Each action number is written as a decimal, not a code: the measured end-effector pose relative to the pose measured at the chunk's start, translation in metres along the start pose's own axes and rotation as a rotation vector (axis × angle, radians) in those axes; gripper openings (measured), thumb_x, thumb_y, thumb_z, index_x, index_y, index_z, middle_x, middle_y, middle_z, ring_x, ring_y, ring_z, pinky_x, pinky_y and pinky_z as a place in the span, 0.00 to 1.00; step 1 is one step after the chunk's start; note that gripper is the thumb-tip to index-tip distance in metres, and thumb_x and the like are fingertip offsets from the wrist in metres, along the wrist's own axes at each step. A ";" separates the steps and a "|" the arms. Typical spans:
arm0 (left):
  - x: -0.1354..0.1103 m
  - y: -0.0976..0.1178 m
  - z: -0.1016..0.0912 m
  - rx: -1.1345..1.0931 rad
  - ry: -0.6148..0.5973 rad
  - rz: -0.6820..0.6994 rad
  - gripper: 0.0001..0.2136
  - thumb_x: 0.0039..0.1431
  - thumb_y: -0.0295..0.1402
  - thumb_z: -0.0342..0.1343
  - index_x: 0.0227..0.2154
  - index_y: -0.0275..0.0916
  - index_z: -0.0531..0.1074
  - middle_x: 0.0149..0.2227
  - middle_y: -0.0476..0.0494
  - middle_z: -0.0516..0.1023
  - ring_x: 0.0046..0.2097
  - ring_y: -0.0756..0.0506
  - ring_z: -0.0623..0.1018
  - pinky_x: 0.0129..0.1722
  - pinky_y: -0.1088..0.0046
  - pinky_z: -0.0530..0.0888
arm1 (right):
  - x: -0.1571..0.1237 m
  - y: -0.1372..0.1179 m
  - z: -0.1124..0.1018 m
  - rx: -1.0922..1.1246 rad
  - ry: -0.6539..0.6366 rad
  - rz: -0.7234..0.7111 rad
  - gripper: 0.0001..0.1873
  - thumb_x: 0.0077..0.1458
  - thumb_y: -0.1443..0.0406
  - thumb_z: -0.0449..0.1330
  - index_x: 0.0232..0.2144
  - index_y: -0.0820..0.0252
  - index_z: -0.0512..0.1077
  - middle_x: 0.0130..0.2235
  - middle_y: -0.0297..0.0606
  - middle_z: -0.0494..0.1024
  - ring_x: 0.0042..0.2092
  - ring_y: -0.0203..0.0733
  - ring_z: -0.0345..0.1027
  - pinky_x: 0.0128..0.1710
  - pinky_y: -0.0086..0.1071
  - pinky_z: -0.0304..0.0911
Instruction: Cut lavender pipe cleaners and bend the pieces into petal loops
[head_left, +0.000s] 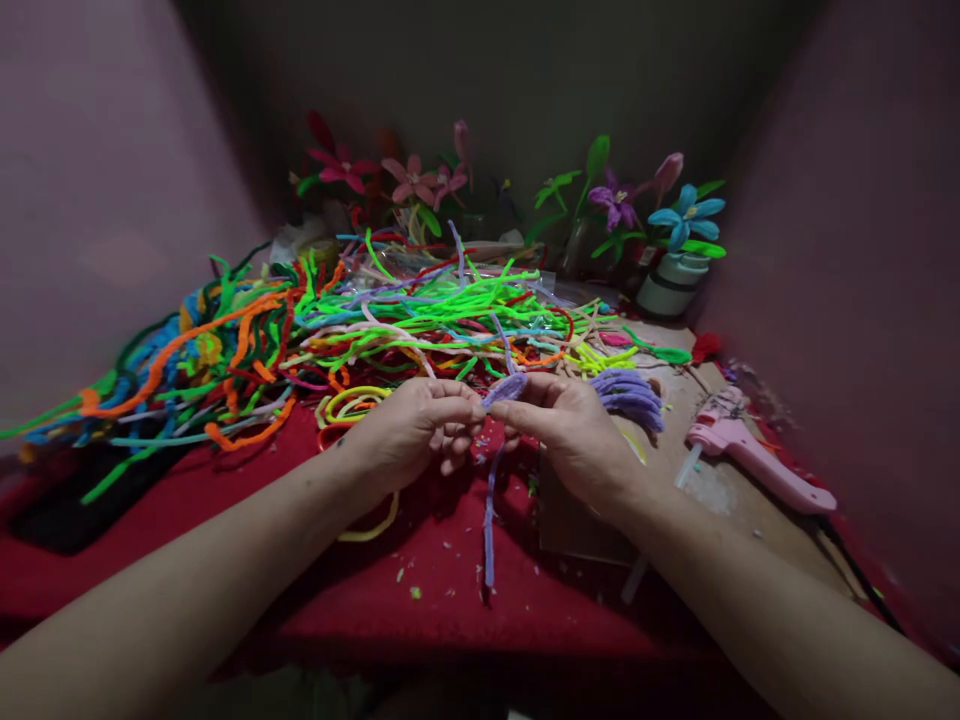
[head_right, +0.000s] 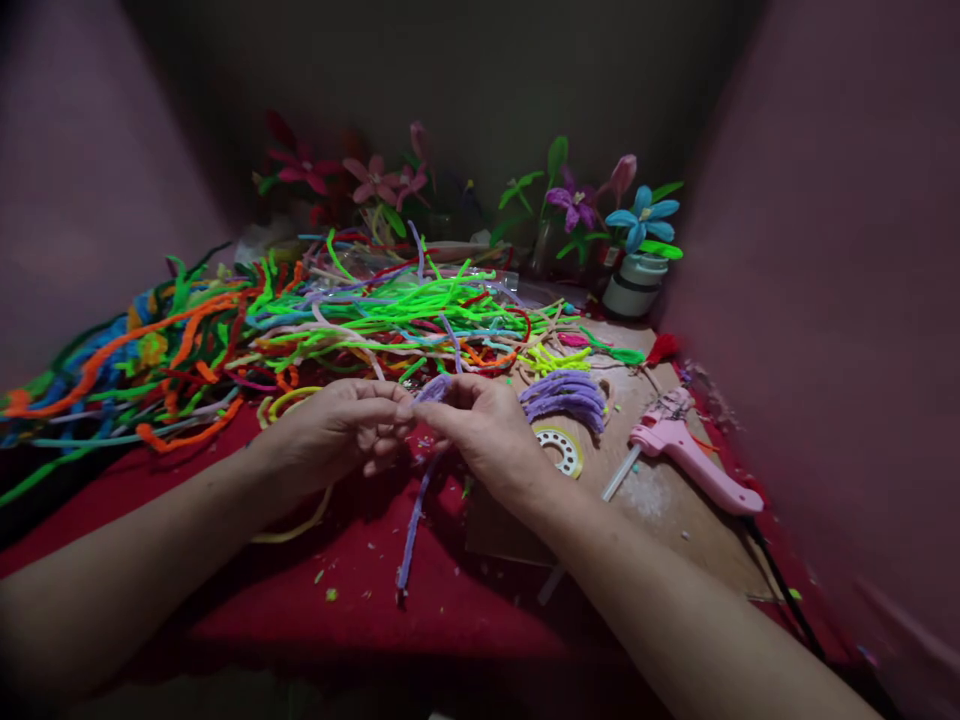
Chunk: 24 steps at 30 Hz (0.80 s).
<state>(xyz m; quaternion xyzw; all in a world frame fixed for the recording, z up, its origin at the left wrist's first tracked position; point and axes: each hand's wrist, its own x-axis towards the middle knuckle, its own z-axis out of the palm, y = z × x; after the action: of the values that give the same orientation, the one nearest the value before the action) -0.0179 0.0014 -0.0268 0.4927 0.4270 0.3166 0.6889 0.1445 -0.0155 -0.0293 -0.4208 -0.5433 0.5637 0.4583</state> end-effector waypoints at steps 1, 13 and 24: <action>0.000 0.000 0.000 -0.025 0.004 0.002 0.04 0.47 0.28 0.55 0.23 0.36 0.66 0.16 0.54 0.64 0.16 0.55 0.63 0.13 0.80 0.62 | 0.001 0.001 0.000 0.026 0.013 0.001 0.08 0.44 0.64 0.60 0.27 0.64 0.72 0.26 0.34 0.72 0.26 0.32 0.62 0.27 0.27 0.58; -0.007 0.007 0.008 0.433 0.024 0.138 0.11 0.52 0.34 0.54 0.19 0.34 0.68 0.17 0.52 0.66 0.22 0.54 0.64 0.24 0.77 0.61 | 0.006 0.007 -0.006 -0.110 0.052 -0.092 0.11 0.49 0.61 0.58 0.23 0.64 0.73 0.21 0.31 0.70 0.24 0.31 0.58 0.25 0.27 0.54; -0.005 -0.003 0.016 0.235 0.088 0.087 0.13 0.47 0.30 0.54 0.13 0.36 0.59 0.13 0.56 0.55 0.18 0.56 0.52 0.19 0.74 0.48 | -0.004 0.007 0.001 -0.533 0.204 -0.433 0.13 0.53 0.66 0.55 0.18 0.63 0.70 0.21 0.32 0.66 0.25 0.32 0.57 0.28 0.27 0.54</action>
<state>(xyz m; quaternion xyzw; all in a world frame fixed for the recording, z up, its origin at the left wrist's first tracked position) -0.0056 -0.0103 -0.0260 0.5736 0.4693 0.3153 0.5927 0.1435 -0.0192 -0.0368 -0.4547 -0.6992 0.2469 0.4933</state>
